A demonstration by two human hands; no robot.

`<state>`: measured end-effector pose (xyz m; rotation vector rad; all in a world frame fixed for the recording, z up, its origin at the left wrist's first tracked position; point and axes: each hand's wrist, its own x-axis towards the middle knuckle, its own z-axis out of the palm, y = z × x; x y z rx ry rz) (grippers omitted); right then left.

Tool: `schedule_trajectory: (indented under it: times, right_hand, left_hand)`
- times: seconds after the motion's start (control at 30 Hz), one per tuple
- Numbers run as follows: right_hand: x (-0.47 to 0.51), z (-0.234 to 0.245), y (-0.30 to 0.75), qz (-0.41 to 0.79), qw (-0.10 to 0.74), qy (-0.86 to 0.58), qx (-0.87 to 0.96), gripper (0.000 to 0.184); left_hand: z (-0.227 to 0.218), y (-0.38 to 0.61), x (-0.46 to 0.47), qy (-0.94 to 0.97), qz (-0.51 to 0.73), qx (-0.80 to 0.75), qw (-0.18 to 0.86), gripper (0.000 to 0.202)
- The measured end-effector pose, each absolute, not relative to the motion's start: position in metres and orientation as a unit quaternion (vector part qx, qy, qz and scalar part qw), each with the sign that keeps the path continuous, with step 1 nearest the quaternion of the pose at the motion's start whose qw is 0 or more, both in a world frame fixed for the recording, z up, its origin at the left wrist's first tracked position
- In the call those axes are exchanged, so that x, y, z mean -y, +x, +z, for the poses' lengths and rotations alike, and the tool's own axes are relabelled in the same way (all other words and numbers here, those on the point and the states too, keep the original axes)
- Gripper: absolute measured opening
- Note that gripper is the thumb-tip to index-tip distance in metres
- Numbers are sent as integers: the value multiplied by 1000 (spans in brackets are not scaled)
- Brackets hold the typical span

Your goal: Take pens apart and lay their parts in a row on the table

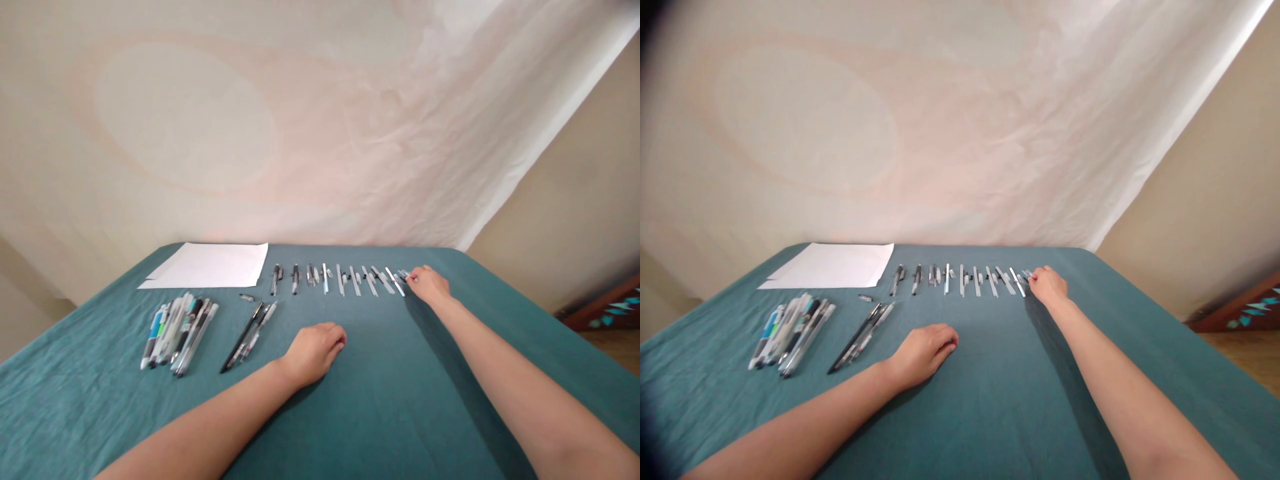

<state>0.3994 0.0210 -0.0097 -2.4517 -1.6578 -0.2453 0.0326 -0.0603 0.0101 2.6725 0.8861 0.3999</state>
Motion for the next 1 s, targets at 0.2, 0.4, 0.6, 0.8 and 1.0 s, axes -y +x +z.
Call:
schedule_trajectory:
  times: [0.2,0.4,0.6,0.8,1.0]
  right_hand:
    - [-14,-17,404,-125,139,-812,552,37]
    - [-15,-30,404,-104,136,-814,555,40]
    - [-21,-33,401,-103,133,-822,544,39]
    - [-29,-31,400,-99,119,-832,533,39]
    - [-34,-29,396,-100,109,-836,529,40]
  left_hand:
    - [9,33,61,928,141,-313,146,14]
    - [9,34,61,927,142,-313,148,15]
    - [7,34,60,927,141,-312,150,14]
    - [10,34,59,927,136,-313,157,15]
    - [9,35,63,928,133,-316,145,14]
